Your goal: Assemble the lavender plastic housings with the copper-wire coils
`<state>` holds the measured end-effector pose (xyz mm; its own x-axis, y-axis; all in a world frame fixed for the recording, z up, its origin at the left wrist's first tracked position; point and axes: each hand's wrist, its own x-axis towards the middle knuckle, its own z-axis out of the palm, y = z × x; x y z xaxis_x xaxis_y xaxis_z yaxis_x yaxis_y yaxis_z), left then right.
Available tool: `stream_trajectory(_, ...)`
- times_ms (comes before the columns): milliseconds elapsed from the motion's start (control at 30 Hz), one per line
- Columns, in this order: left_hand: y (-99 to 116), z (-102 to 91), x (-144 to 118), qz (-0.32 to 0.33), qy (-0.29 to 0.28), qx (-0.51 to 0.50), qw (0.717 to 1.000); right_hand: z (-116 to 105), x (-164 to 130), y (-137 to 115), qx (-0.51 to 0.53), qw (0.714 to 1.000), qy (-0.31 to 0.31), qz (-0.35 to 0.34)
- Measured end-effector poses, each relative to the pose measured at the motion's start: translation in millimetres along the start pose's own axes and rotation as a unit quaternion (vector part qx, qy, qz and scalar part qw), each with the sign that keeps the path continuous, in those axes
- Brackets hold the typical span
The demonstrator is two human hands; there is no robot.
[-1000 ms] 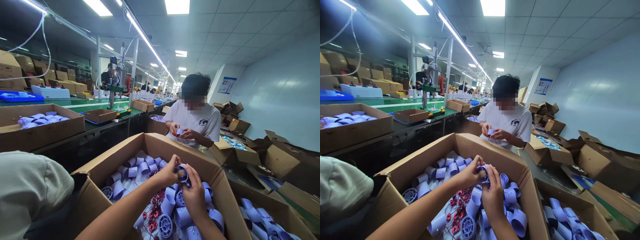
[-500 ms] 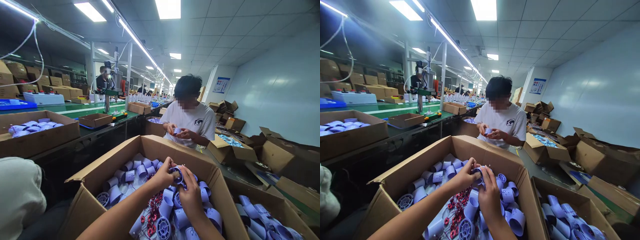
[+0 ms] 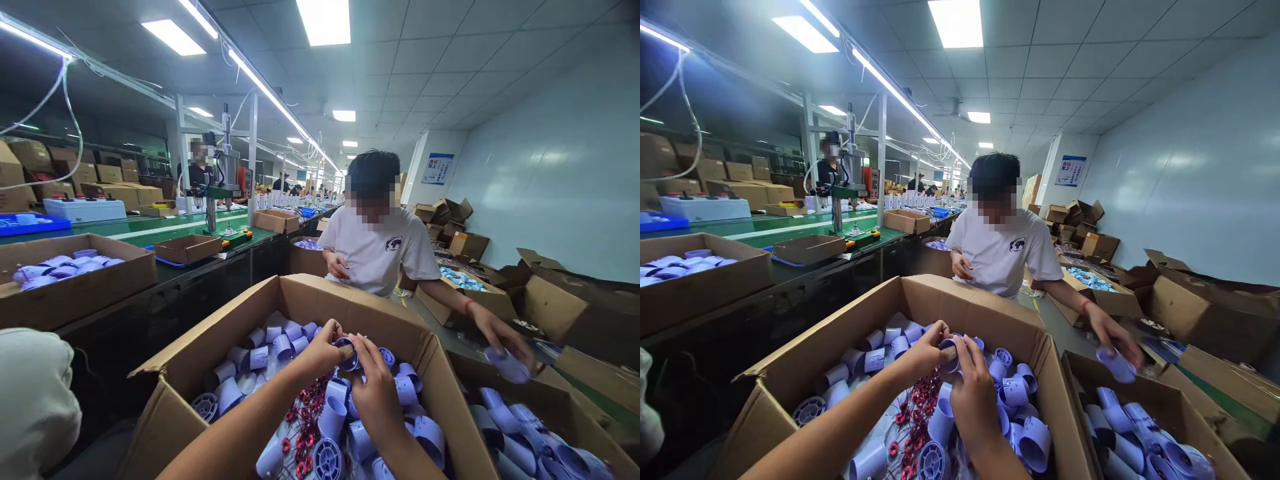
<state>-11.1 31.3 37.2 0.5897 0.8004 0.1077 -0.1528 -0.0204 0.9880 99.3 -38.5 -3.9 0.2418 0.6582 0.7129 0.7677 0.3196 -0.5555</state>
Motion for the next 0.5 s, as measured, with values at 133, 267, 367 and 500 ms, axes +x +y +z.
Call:
stream_trajectory(133, 3, -2.9, -1, 0.0, -0.021, -0.028, 0.999, -5, 9, 1, 0.103, 0.993, -0.028, 0.041)
stream_trajectory(267, 14, -7.5, -6, 0.027, -0.091, -0.052, 0.994, -13, 15, 1, 0.24, 0.963, -0.038, 0.118)
stream_trajectory(367, 20, -9.7, -10, 0.048, -0.142, -0.057, 0.987, -20, 18, -1, 0.313, 0.938, -0.045, 0.143)
stream_trajectory(500, 23, -10.6, -13, 0.063, -0.167, -0.063, 0.982, -27, 20, -9, 0.335, 0.929, -0.057, 0.148)
